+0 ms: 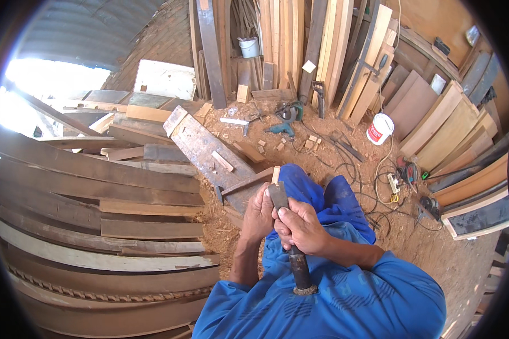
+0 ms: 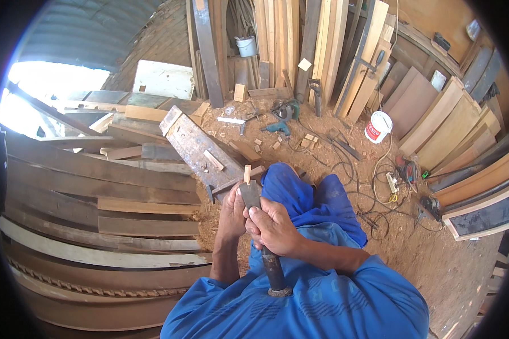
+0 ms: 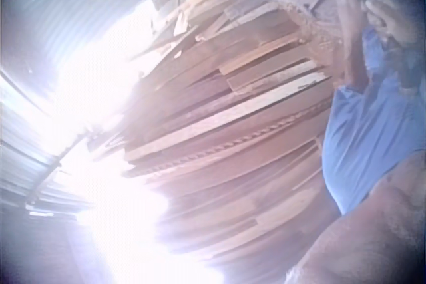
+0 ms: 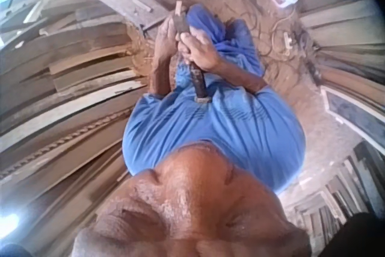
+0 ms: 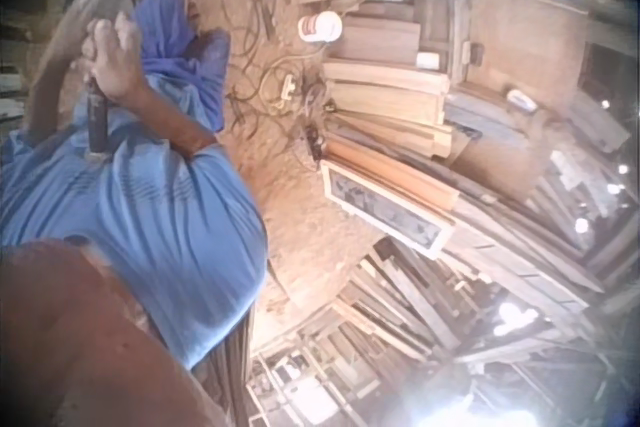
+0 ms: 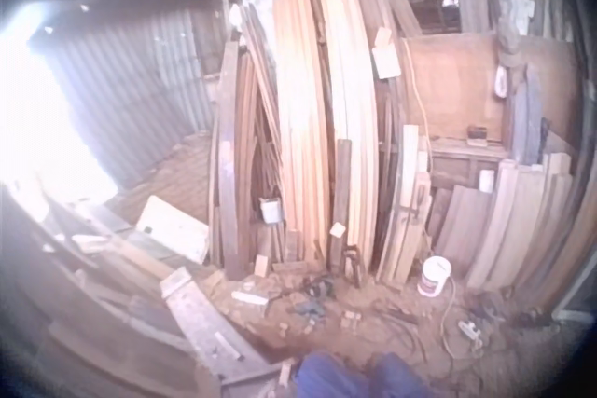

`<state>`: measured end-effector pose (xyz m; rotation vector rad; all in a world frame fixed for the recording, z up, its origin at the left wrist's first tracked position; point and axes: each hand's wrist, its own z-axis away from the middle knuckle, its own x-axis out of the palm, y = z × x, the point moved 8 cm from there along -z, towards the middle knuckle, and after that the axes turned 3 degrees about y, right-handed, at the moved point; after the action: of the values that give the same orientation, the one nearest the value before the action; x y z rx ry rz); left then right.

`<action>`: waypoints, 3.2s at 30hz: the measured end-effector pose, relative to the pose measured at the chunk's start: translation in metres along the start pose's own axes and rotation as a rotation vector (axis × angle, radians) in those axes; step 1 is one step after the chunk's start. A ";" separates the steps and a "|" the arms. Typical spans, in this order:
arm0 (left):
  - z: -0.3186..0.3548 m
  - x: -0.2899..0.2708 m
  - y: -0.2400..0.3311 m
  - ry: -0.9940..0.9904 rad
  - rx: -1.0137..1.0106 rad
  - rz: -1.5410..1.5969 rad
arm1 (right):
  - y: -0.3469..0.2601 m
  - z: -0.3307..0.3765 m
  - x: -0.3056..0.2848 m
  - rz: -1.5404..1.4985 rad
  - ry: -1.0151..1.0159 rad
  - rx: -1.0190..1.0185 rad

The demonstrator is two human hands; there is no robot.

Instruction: The person whittles a small piece of wood using a large chisel, shaving thin layers off one end.

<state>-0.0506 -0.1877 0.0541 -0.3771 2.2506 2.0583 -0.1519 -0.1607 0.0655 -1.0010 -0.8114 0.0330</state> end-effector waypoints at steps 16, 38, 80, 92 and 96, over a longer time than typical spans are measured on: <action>0.042 0.024 -0.050 -0.078 -0.292 0.248 | -0.072 0.015 -0.096 0.318 0.311 -0.277; 0.004 0.049 -0.034 -0.015 0.092 -0.138 | -0.053 -0.049 -0.101 0.633 0.284 -0.288; -0.007 0.039 -0.052 0.018 -0.415 0.770 | -0.019 -0.016 -0.082 -0.345 0.229 -0.057; -0.032 0.022 -0.047 0.002 -0.350 0.504 | 0.010 -0.022 -0.016 -0.300 -0.011 0.142; -0.020 0.023 -0.047 -0.045 -0.313 0.380 | 0.005 -0.014 -0.017 -0.181 -0.003 0.103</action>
<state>-0.0599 -0.2135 0.0059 0.0945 2.1034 2.5833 -0.1537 -0.1745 0.0480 -0.8273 -0.8920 -0.0783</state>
